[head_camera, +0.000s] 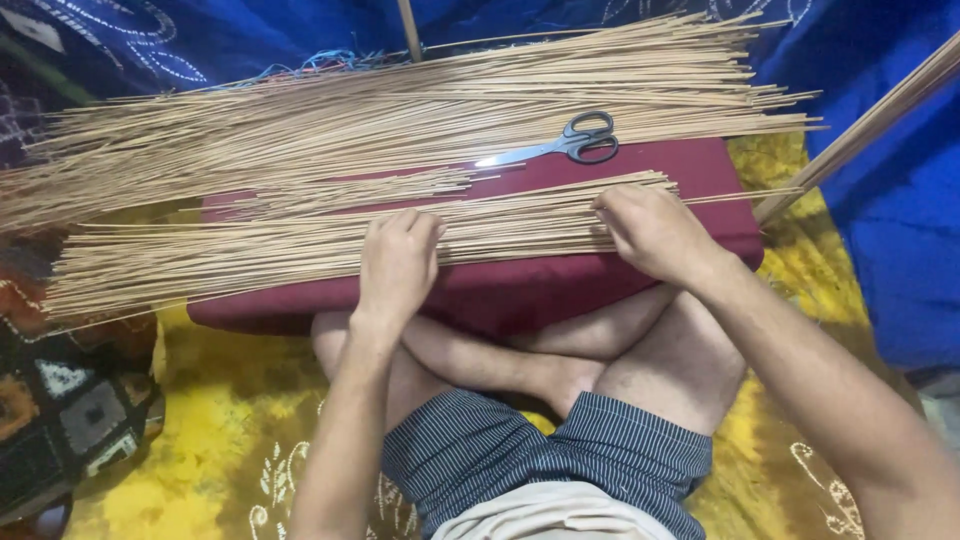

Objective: A person sits on the floor and uses scissors to cut thin wooden sticks to a uniform length.

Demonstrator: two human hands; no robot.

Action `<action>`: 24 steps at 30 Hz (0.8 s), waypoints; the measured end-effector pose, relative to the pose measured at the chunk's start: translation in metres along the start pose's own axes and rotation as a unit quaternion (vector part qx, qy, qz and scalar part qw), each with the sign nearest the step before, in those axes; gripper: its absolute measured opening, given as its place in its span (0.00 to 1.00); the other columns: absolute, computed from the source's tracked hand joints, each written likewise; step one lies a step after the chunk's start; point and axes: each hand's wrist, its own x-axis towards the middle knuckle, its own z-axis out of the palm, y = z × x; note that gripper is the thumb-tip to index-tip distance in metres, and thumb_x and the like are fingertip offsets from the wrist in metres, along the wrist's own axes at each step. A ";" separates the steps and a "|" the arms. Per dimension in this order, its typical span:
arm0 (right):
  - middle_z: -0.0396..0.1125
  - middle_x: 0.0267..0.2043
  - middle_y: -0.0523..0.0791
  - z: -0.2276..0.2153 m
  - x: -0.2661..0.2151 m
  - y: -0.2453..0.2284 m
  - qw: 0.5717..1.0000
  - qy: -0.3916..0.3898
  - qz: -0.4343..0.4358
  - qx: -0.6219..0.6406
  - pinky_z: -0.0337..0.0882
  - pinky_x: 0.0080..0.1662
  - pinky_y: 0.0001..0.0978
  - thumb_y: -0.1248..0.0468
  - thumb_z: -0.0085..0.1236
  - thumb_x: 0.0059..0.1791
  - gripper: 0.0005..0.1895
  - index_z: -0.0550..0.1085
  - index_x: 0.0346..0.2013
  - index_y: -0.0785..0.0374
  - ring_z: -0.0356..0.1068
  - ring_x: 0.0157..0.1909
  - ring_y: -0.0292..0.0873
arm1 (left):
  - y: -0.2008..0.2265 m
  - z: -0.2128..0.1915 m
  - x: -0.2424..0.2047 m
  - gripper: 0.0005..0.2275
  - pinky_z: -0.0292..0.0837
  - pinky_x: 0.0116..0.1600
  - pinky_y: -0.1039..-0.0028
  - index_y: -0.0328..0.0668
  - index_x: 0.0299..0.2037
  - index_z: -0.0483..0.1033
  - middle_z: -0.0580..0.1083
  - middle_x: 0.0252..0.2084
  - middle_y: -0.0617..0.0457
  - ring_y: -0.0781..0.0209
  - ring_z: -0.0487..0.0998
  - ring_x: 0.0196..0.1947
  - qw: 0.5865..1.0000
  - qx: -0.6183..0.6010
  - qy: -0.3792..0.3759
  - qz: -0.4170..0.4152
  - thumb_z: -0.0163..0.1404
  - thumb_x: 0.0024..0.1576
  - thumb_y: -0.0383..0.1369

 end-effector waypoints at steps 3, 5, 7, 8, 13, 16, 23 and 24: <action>0.70 0.35 0.49 0.002 -0.005 0.009 0.999 0.020 -0.004 -0.026 0.74 0.45 0.48 0.66 0.50 0.54 0.05 0.73 0.43 0.60 0.75 0.45 0.55 | -0.006 -0.011 -0.003 0.03 0.69 0.52 0.64 0.50 0.43 0.77 0.73 0.34 0.57 0.56 0.80 0.42 1.000 0.015 -0.009 -0.012 0.50 0.65 0.34; 0.70 0.35 0.48 0.006 0.002 -0.004 0.999 0.028 -0.007 -0.023 0.74 0.45 0.48 0.66 0.50 0.53 0.05 0.73 0.43 0.59 0.75 0.45 0.55 | 0.011 -0.003 0.005 0.05 0.70 0.52 0.61 0.49 0.44 0.78 0.73 0.35 0.56 0.54 0.80 0.42 1.000 0.005 -0.020 -0.007 0.50 0.64 0.35; 0.70 0.35 0.48 0.013 0.010 -0.018 0.999 0.035 -0.013 -0.018 0.73 0.44 0.48 0.66 0.51 0.52 0.06 0.73 0.43 0.59 0.75 0.45 0.55 | 0.029 0.004 0.012 0.07 0.70 0.52 0.59 0.48 0.46 0.78 0.74 0.36 0.55 0.52 0.79 0.43 0.999 -0.005 -0.031 -0.003 0.50 0.64 0.36; 0.69 0.35 0.46 0.017 0.014 -0.024 0.999 0.029 -0.017 -0.012 0.72 0.42 0.48 0.65 0.50 0.53 0.04 0.72 0.41 0.58 0.74 0.44 0.54 | 0.040 0.008 0.016 0.06 0.71 0.49 0.60 0.47 0.46 0.78 0.73 0.35 0.55 0.52 0.80 0.42 0.999 -0.013 -0.026 0.017 0.52 0.62 0.35; 0.68 0.34 0.46 0.022 0.016 -0.025 1.000 0.021 -0.017 -0.006 0.71 0.40 0.48 0.63 0.51 0.53 0.03 0.71 0.40 0.56 0.74 0.42 0.54 | 0.043 0.032 0.019 0.04 0.72 0.41 0.64 0.49 0.42 0.77 0.71 0.32 0.56 0.52 0.80 0.37 0.999 -0.033 -0.002 0.036 0.51 0.60 0.28; 0.68 0.35 0.45 0.015 0.000 0.004 0.999 0.028 0.002 -0.020 0.72 0.42 0.47 0.62 0.52 0.54 0.04 0.73 0.42 0.56 0.74 0.44 0.53 | 0.024 0.028 0.015 0.04 0.72 0.38 0.62 0.49 0.41 0.77 0.71 0.31 0.56 0.49 0.79 0.34 0.999 -0.039 -0.003 0.018 0.51 0.60 0.28; 0.72 0.37 0.49 0.003 -0.043 0.060 0.989 0.068 0.130 0.030 0.73 0.43 0.47 0.63 0.59 0.53 0.06 0.80 0.44 0.57 0.75 0.42 0.55 | 0.007 0.016 0.010 0.03 0.73 0.39 0.57 0.48 0.39 0.79 0.70 0.36 0.53 0.44 0.79 0.33 0.999 -0.040 -0.010 -0.005 0.52 0.60 0.28; 0.72 0.38 0.51 0.006 -0.048 0.067 0.982 0.079 0.150 0.086 0.73 0.43 0.47 0.65 0.60 0.53 0.06 0.81 0.45 0.58 0.75 0.42 0.57 | 0.007 0.019 0.010 0.03 0.73 0.39 0.57 0.47 0.39 0.79 0.70 0.37 0.53 0.44 0.79 0.33 0.999 -0.049 -0.011 -0.004 0.53 0.60 0.27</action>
